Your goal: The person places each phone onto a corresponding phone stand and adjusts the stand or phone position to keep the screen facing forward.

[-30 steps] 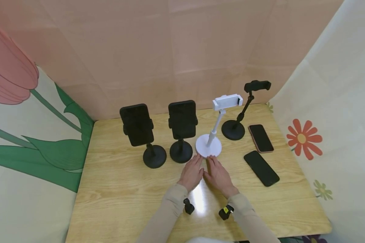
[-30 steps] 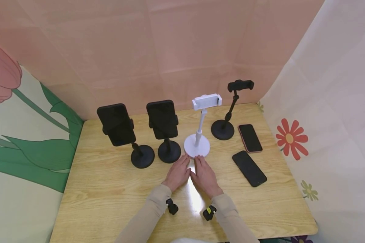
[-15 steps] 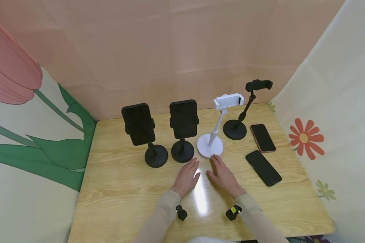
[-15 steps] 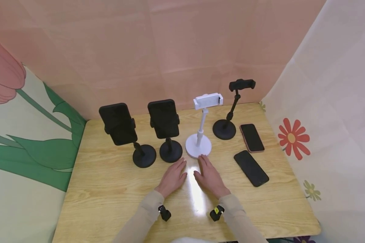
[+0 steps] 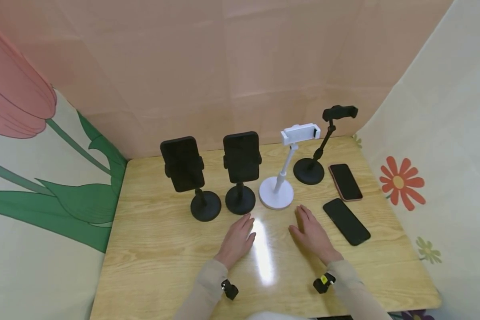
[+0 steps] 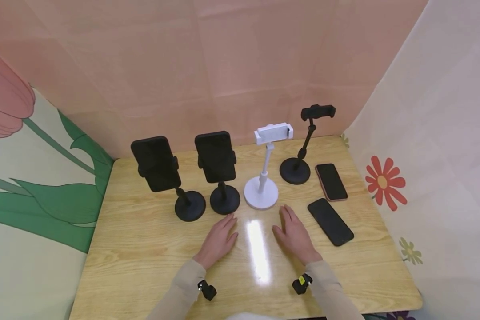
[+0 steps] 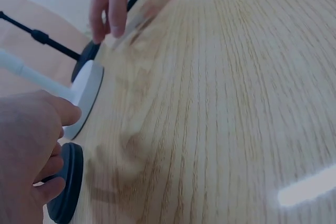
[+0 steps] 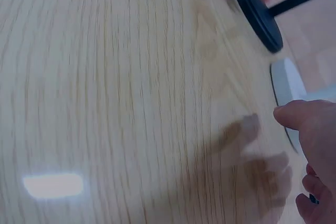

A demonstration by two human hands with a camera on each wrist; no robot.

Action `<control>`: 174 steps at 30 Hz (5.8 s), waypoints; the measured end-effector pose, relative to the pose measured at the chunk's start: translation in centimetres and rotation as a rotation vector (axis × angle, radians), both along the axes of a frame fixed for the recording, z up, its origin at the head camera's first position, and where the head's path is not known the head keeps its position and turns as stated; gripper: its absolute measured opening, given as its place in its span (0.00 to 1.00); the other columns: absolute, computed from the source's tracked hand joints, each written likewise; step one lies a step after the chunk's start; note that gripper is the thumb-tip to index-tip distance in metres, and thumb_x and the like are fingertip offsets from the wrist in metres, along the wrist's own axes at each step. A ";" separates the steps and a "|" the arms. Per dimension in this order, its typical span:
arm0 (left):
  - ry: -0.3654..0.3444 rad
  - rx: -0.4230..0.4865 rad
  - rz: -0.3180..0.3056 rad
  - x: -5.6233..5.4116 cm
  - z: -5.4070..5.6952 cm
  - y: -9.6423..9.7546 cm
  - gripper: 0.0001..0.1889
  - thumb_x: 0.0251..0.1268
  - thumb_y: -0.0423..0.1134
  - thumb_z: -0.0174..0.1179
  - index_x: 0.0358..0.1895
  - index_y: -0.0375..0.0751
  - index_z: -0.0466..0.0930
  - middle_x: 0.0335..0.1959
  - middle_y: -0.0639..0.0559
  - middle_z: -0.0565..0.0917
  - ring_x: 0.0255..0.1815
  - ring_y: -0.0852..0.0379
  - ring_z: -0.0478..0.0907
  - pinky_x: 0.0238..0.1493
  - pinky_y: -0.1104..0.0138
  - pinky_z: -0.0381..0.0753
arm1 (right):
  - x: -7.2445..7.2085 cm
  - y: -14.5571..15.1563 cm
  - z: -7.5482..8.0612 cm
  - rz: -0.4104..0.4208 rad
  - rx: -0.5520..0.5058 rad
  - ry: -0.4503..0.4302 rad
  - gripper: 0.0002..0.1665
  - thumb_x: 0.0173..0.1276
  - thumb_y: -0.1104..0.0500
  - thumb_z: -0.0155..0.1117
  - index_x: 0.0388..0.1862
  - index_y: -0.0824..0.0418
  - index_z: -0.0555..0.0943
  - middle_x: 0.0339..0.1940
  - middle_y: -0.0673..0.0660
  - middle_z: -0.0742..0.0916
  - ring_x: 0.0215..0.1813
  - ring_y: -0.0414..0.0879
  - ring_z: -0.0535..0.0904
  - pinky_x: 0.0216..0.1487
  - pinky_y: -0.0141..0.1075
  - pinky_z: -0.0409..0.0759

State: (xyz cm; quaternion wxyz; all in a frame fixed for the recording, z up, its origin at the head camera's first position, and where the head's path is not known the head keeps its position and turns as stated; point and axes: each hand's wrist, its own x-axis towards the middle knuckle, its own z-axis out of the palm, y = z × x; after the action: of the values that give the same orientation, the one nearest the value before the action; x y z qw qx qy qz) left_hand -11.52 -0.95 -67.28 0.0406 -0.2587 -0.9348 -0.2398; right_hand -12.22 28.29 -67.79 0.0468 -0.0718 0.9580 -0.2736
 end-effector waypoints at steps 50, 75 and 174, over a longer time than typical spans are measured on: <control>-0.151 0.051 0.196 3.5 -1.2 -5.8 0.23 0.75 0.41 0.62 0.67 0.34 0.77 0.72 0.38 0.74 0.72 0.41 0.72 0.71 0.49 0.74 | 0.6 12.4 -1.9 -0.299 0.074 0.034 0.52 0.75 0.49 0.66 0.79 0.78 0.52 0.76 0.82 0.59 0.71 0.81 0.59 0.67 0.75 0.62; -0.184 0.017 0.187 4.1 -1.2 -6.0 0.24 0.76 0.43 0.61 0.68 0.35 0.76 0.73 0.39 0.73 0.73 0.42 0.71 0.71 0.49 0.74 | 0.7 13.3 -2.8 -0.314 0.086 -0.010 0.53 0.75 0.46 0.65 0.79 0.79 0.51 0.72 0.86 0.61 0.70 0.81 0.59 0.69 0.74 0.59; -0.921 0.868 0.226 1.6 5.9 -0.4 0.30 0.82 0.53 0.43 0.47 0.27 0.85 0.31 0.34 0.86 0.23 0.42 0.84 0.32 0.56 0.86 | 3.1 -6.6 3.2 0.608 0.013 0.786 0.33 0.85 0.46 0.47 0.74 0.71 0.70 0.73 0.66 0.77 0.69 0.58 0.75 0.83 0.44 0.58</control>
State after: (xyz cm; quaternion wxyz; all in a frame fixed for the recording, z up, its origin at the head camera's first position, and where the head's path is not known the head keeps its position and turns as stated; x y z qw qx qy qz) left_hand -9.93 -1.34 -61.36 -0.2390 0.0111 -0.6961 -0.6769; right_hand -9.09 21.65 -64.64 -0.2399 -0.4455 0.8405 -0.1937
